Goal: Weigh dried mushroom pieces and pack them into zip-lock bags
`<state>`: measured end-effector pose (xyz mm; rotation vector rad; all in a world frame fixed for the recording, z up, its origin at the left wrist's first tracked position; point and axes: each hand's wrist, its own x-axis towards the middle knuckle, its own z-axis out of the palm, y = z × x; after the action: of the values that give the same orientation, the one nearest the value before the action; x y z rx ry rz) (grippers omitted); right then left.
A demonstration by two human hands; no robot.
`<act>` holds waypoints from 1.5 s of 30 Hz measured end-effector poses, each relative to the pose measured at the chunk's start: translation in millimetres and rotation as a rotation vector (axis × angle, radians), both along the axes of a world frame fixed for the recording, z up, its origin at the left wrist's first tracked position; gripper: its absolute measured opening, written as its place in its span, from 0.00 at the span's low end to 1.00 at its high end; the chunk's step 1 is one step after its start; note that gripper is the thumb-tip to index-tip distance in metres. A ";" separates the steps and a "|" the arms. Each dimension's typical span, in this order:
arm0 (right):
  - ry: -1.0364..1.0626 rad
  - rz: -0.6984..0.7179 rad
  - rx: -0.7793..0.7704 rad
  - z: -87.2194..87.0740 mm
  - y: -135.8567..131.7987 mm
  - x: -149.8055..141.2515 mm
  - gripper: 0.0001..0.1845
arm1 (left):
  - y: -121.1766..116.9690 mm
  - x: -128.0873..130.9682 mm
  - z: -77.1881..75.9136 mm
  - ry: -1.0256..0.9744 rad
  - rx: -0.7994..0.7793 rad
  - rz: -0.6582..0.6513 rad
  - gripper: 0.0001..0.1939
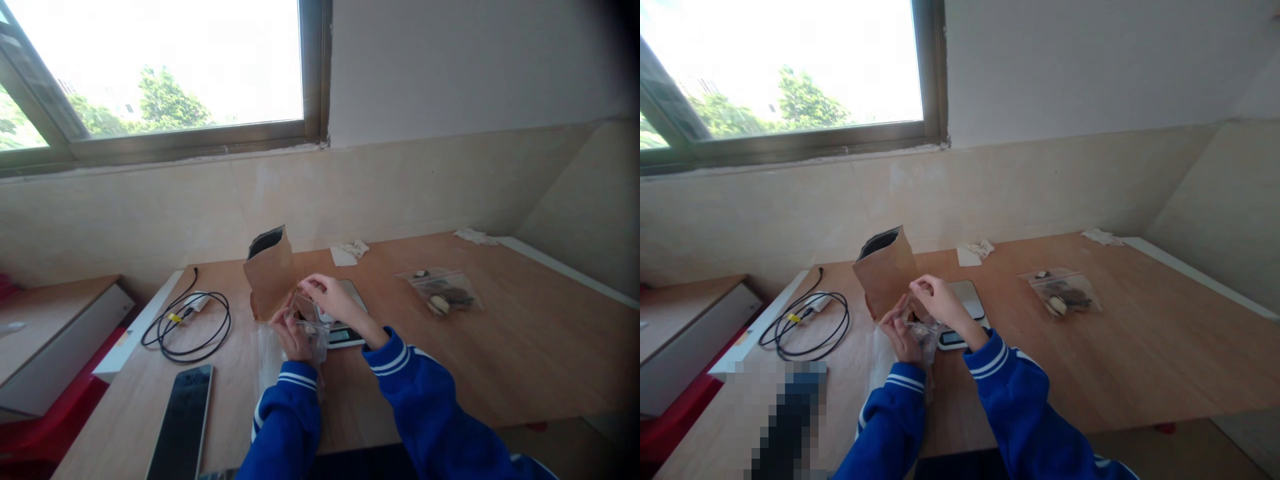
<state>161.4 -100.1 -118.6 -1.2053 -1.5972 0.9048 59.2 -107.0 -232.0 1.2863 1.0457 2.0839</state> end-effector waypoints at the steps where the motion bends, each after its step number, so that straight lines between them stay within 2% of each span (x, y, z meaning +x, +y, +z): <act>1: 0.056 0.013 -0.013 -1.2 1.8 -1.3 0.20 | 0.3 0.0 -0.6 -0.005 0.006 -0.011 0.11; 5: 0.192 0.012 0.040 -6.7 5.5 -7.0 0.23 | 1.0 0.2 -1.4 -0.007 0.049 -0.038 0.09; 10: 0.063 0.037 0.151 -6.6 -3.1 -9.3 0.20 | 1.0 0.2 -0.8 -0.012 0.119 -0.037 0.10; 14: -0.009 0.159 0.106 -3.6 -10.5 -7.7 0.20 | 2.6 -0.5 -4.2 -0.053 0.117 -0.046 0.10; 21: -0.112 0.135 0.096 -6.1 -10.9 -0.6 0.22 | 3.5 -0.7 -5.4 -0.104 0.102 -0.096 0.12; 25: -0.255 0.114 0.112 -7.7 -13.2 6.1 0.15 | 0.7 -0.2 -0.6 -0.088 0.116 -0.100 0.11; 29: -0.396 0.176 0.088 -12.2 -15.5 12.1 0.07 | -0.9 -0.1 -0.3 -0.050 0.081 -0.095 0.11; 36: -0.397 0.190 0.044 -11.5 -16.6 17.8 0.08 | 0.2 -0.3 -2.4 -0.027 0.094 -0.100 0.12; 40: -0.388 0.083 0.100 -12.7 -17.8 21.0 0.12 | -0.9 0.1 0.5 -0.050 0.090 -0.060 0.12; 45: -0.342 -0.257 0.258 -35.8 -29.8 20.7 0.19 | -1.2 -1.2 1.1 -0.026 0.156 -0.063 0.11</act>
<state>182.1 -129.9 -154.4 -1.3896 -1.7109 0.3281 58.0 -108.2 -230.9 1.3435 0.8345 2.1633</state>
